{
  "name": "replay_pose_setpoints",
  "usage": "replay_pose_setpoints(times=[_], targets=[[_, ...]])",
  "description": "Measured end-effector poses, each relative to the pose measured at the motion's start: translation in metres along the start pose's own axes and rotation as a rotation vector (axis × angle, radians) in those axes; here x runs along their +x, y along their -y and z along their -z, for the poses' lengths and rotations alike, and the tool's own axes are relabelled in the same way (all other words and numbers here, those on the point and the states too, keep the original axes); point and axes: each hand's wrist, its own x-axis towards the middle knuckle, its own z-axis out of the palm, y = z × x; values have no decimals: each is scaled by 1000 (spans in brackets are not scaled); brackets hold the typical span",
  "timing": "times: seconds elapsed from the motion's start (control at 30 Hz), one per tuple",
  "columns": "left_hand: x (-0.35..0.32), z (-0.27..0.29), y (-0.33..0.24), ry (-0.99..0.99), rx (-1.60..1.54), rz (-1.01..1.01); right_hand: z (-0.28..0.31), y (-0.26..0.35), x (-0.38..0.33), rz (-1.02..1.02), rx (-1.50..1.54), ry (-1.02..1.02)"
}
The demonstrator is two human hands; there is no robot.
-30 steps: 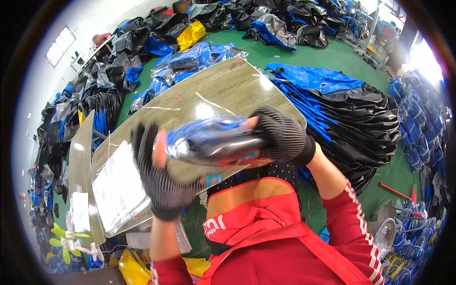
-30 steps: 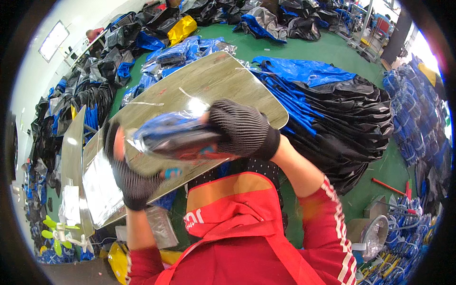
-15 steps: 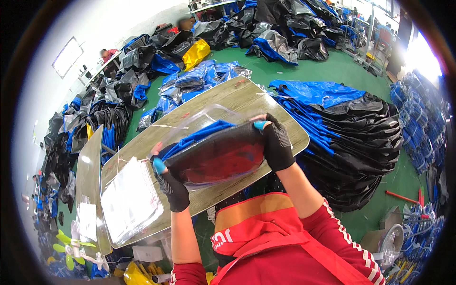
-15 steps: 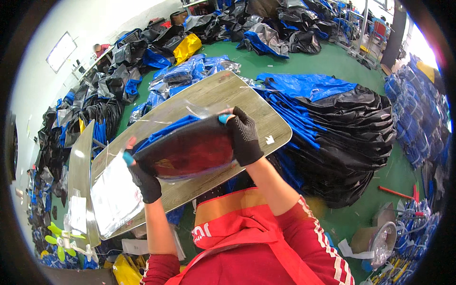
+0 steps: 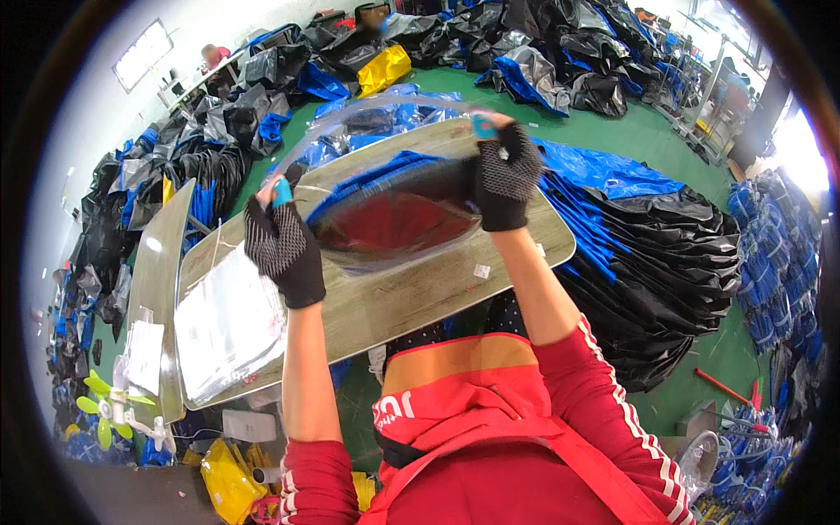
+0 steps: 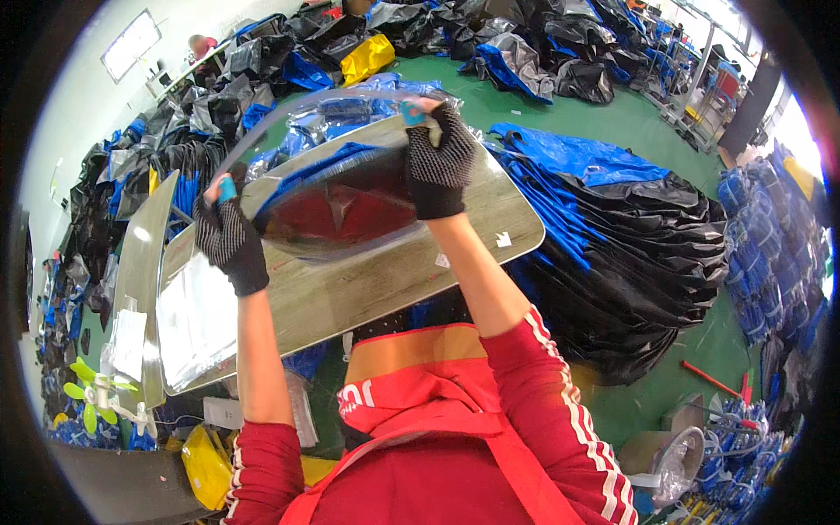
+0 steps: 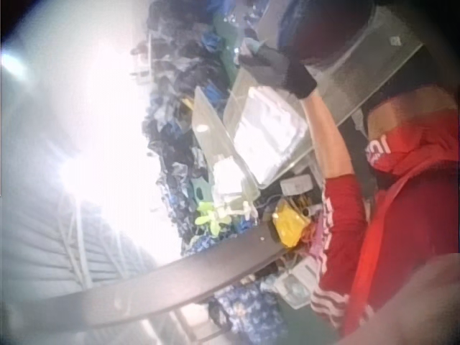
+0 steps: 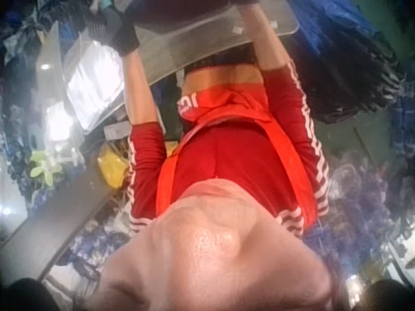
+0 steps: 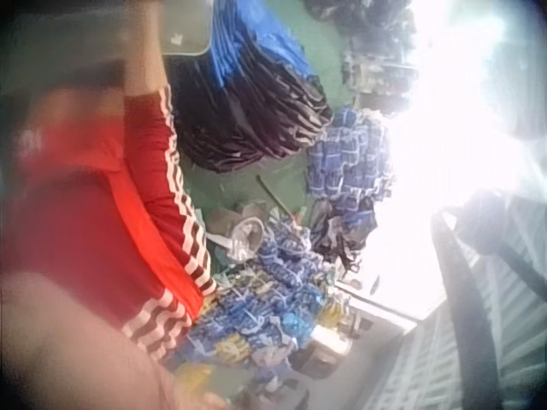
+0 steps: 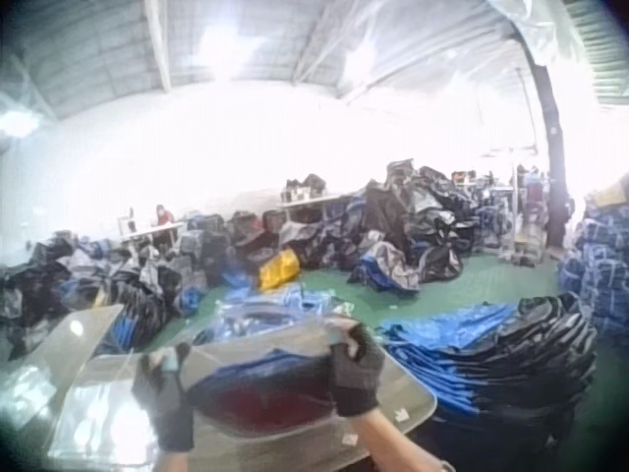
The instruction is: The person repeatedly folds blue and black plastic bags and places them into clear plastic packaging on a table. The person handles the bags one at a time, folds them, and inserts them into the packaging.
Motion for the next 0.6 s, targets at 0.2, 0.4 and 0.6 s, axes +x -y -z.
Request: replay_pose_setpoints(times=[0.2, 0.4, 0.6], targets=[[34, 26, -19, -77, -78, 112, 21, 38, 18, 139, 46, 18], [51, 86, -40, 151, -454, 649, 72, 112, 10, 111, -134, 19], [-70, 15, 74, 574, -657, 1159, 47, 11, -31, -439, -510, 438]])
